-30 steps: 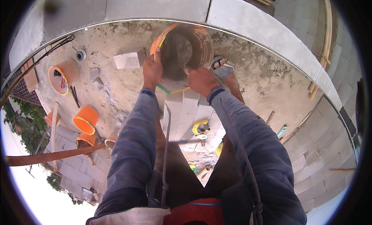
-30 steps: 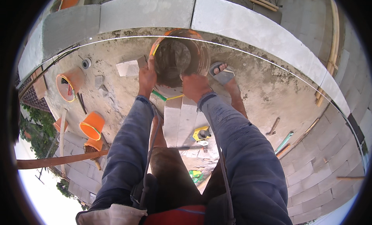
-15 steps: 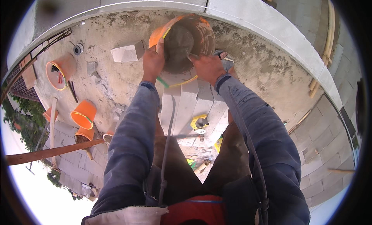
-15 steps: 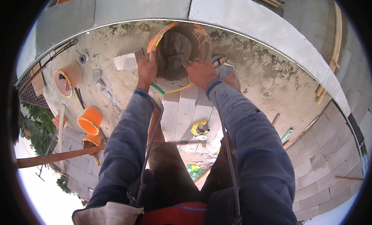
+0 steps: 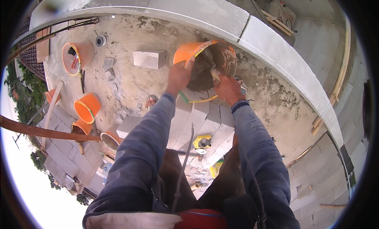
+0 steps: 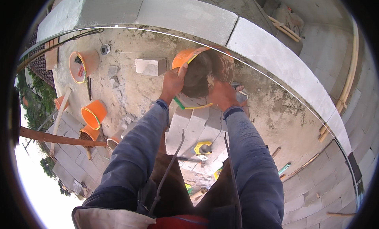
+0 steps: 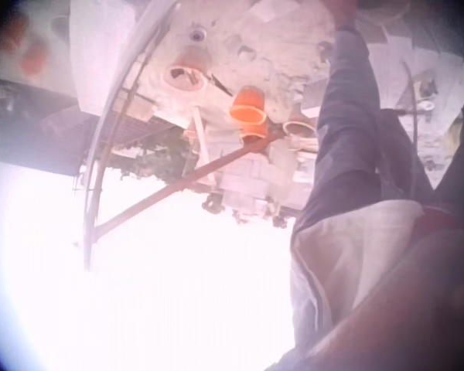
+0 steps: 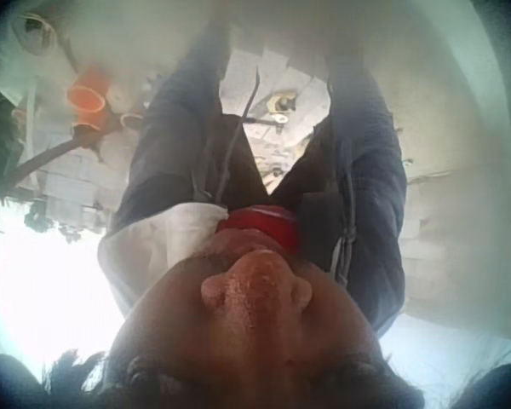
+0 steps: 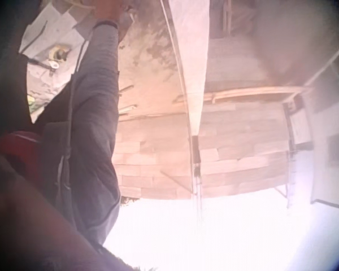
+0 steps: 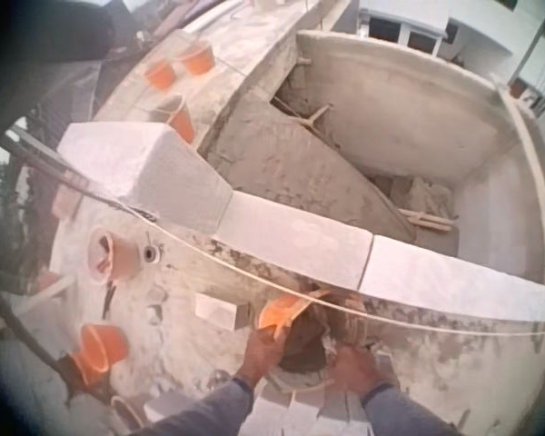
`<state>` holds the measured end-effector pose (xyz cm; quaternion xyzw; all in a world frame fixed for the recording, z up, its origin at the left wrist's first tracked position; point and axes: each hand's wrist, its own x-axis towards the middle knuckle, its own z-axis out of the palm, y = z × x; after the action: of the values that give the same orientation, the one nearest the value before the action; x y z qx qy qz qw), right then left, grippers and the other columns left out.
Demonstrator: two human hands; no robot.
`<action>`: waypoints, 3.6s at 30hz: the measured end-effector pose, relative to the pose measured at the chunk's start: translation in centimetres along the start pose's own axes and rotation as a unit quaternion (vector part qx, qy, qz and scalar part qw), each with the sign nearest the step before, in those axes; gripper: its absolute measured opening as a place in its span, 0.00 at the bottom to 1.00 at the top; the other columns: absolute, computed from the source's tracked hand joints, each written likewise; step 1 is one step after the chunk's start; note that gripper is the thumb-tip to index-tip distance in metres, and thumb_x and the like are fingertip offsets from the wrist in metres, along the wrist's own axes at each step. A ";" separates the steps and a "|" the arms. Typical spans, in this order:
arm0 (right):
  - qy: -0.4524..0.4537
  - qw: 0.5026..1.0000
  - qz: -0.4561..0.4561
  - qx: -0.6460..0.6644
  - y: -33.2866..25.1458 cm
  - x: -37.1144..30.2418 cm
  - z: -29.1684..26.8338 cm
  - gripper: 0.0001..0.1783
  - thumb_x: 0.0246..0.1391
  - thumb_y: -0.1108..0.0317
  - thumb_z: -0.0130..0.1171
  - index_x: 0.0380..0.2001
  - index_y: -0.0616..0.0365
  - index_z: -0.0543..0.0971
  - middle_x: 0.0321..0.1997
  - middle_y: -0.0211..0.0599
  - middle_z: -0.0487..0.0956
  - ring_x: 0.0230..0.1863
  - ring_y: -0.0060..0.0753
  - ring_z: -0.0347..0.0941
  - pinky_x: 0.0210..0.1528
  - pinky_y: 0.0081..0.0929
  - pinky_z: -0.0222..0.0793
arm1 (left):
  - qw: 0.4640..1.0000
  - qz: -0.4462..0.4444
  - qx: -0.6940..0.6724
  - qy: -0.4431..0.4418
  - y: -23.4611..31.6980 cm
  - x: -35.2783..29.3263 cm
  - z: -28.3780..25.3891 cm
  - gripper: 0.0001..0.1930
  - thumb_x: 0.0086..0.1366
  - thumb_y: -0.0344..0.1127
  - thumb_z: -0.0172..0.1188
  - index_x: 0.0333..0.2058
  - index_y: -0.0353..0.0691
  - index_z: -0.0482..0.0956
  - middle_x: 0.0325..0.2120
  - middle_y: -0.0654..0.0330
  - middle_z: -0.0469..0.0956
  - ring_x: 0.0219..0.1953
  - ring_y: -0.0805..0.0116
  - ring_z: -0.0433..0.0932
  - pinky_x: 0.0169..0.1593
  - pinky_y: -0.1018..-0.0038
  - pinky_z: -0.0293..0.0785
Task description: The person scoops mortar from a bucket and spreads it along a low wall. They then place a white block onto the mortar and tap it into position with a hammer.
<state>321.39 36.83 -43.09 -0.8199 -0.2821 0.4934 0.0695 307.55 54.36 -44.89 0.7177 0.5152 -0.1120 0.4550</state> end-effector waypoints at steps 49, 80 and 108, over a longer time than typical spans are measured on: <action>-0.105 0.956 -0.120 -0.248 -2.1 -13.6 -13.9 0.36 0.62 0.56 0.63 0.69 0.59 0.67 0.44 0.59 0.85 0.46 0.65 0.84 0.48 0.58 0.80 | 0.909 -0.214 -0.308 0.180 8.3 -23.5 -6.6 0.28 0.74 0.55 0.65 0.30 0.30 0.78 0.18 0.59 0.71 0.24 0.74 0.69 0.30 0.65 0.70; 0.081 0.985 -0.127 -0.079 -27.7 11.8 -15.1 0.39 0.59 0.34 0.66 0.67 0.42 0.80 0.72 0.43 0.77 0.71 0.51 0.72 0.74 0.44 0.65 | 0.869 -0.222 -0.372 0.238 -9.7 -15.2 -21.2 0.22 0.79 0.49 0.62 0.33 0.34 0.80 0.24 0.74 0.68 0.29 0.84 0.62 0.30 0.78 0.59; 0.183 0.940 -0.288 -0.031 -21.4 18.0 -12.0 0.42 0.52 0.39 0.76 0.67 0.44 0.79 0.68 0.43 0.79 0.68 0.48 0.75 0.72 0.42 0.67 | 0.881 -0.206 -0.377 0.198 -9.0 -15.9 -18.1 0.24 0.78 0.51 0.62 0.31 0.35 0.78 0.24 0.74 0.69 0.29 0.83 0.62 0.30 0.76 0.61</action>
<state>329.47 66.17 -42.52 -0.7815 -0.5032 0.2853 0.2337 287.32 58.62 -29.53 0.3771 0.7337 0.1443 0.5465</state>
